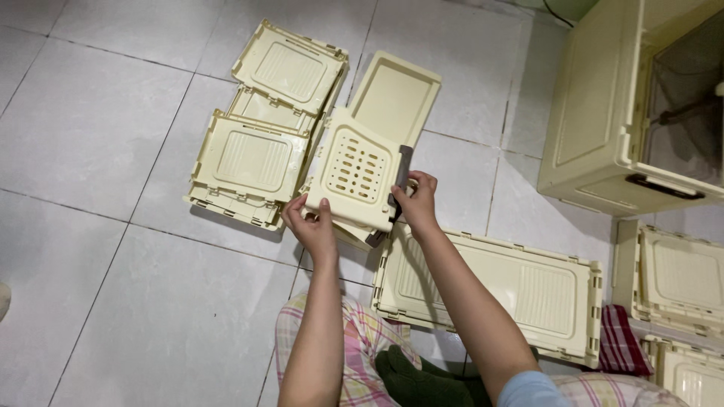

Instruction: The person wipes a folded beige plastic crate with a red cloth, then unfolds its sides and attaches the lid to form a complete storage crate. The person handles the crate and lid by hand, arranging parts on a tiled floor.

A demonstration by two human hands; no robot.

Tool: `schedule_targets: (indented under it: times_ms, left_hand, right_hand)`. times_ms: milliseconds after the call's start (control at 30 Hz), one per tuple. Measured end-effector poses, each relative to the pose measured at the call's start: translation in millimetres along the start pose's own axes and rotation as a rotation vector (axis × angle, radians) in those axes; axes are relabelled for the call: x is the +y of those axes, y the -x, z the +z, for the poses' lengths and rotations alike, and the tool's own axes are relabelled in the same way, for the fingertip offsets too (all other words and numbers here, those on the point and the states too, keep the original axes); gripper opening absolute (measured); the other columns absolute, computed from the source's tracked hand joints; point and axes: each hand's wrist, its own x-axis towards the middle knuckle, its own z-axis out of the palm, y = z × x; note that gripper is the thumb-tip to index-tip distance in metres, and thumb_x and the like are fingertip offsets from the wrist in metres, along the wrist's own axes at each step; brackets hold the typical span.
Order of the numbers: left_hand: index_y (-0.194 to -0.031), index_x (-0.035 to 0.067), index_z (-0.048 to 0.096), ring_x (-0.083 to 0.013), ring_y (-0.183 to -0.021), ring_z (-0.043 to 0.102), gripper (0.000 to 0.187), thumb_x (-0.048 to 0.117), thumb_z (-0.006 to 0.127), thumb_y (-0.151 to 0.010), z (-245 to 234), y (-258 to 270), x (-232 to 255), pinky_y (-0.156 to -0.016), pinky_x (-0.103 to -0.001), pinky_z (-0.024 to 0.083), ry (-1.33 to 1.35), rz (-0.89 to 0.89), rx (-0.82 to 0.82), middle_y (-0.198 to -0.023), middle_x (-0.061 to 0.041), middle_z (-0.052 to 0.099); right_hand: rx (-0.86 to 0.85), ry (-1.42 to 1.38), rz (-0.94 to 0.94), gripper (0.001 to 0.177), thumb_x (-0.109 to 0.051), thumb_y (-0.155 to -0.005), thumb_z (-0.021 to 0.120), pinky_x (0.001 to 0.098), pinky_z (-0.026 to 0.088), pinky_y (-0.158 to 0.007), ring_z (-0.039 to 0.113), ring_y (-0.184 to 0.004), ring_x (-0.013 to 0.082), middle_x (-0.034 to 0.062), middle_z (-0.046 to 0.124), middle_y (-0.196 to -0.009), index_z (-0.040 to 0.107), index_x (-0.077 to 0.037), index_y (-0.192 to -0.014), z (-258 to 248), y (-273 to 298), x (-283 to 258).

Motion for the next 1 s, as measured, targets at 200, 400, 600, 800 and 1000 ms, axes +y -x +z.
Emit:
schedule_targets:
  times_ms: [200, 400, 600, 800, 1000]
  left_hand:
    - [-0.126, 0.003, 0.057, -0.0180, -0.115, 0.058, 0.036, 0.003, 0.074, -0.094, 11, 27, 4, -0.086, -0.029, 0.057, 0.111, -0.003, -0.243, -0.139, -0.009, 0.045]
    - [-0.124, 0.006, 0.055, -0.0147, -0.112, 0.062, 0.038, 0.003, 0.074, -0.091, 21, 50, 11, -0.091, -0.027, 0.059, 0.295, -0.097, -0.513, -0.141, -0.007, 0.045]
    - [-0.120, 0.009, 0.057, -0.0134, -0.086, 0.059, 0.044, 0.005, 0.080, -0.083, 26, 87, 9, -0.074, -0.026, 0.054, 0.025, -0.288, -0.747, -0.119, -0.003, 0.058]
    - [-0.113, 0.003, 0.060, -0.0123, -0.086, 0.059, 0.029, 0.026, 0.074, -0.102, 25, 108, -19, -0.076, -0.027, 0.049, -0.009, -0.366, -0.806, -0.095, -0.007, 0.066]
    - [-0.117, 0.008, 0.064, -0.0234, -0.091, 0.072, 0.035, 0.032, 0.072, -0.093, 9, 111, -38, -0.079, -0.035, 0.054, -0.384, -0.297, -1.040, -0.098, -0.013, 0.076]
  right_hand:
    - [0.094, -0.360, 0.027, 0.046, 0.002, -0.087, 0.067, 0.0339, 0.051, -0.100, 0.057, -0.120, 0.0226, 0.0083, 0.052, -0.129, 0.043, -0.004, -0.126, -53, 44, 39]
    - [0.178, -0.495, 0.302, 0.045, -0.014, -0.099, 0.072, 0.0317, 0.047, -0.081, 0.052, -0.094, 0.0185, 0.0092, 0.058, -0.110, 0.050, -0.006, -0.137, -101, 82, 66]
    - [0.316, -0.481, 0.393, 0.043, -0.014, -0.093, 0.072, 0.0323, 0.049, -0.074, 0.062, -0.092, 0.0184, 0.0130, 0.064, -0.111, 0.049, -0.002, -0.128, -148, 110, 86]
    - [0.456, -0.602, 0.425, 0.036, -0.014, -0.097, 0.062, 0.0366, 0.057, -0.084, 0.068, -0.100, 0.0243, 0.0174, 0.065, -0.115, 0.048, 0.004, -0.124, -190, 138, 106]
    - [0.489, -0.527, 0.403, 0.039, -0.014, -0.097, 0.063, 0.0378, 0.055, -0.087, 0.066, -0.103, 0.0251, 0.0179, 0.065, -0.117, 0.048, 0.004, -0.128, -207, 158, 124]
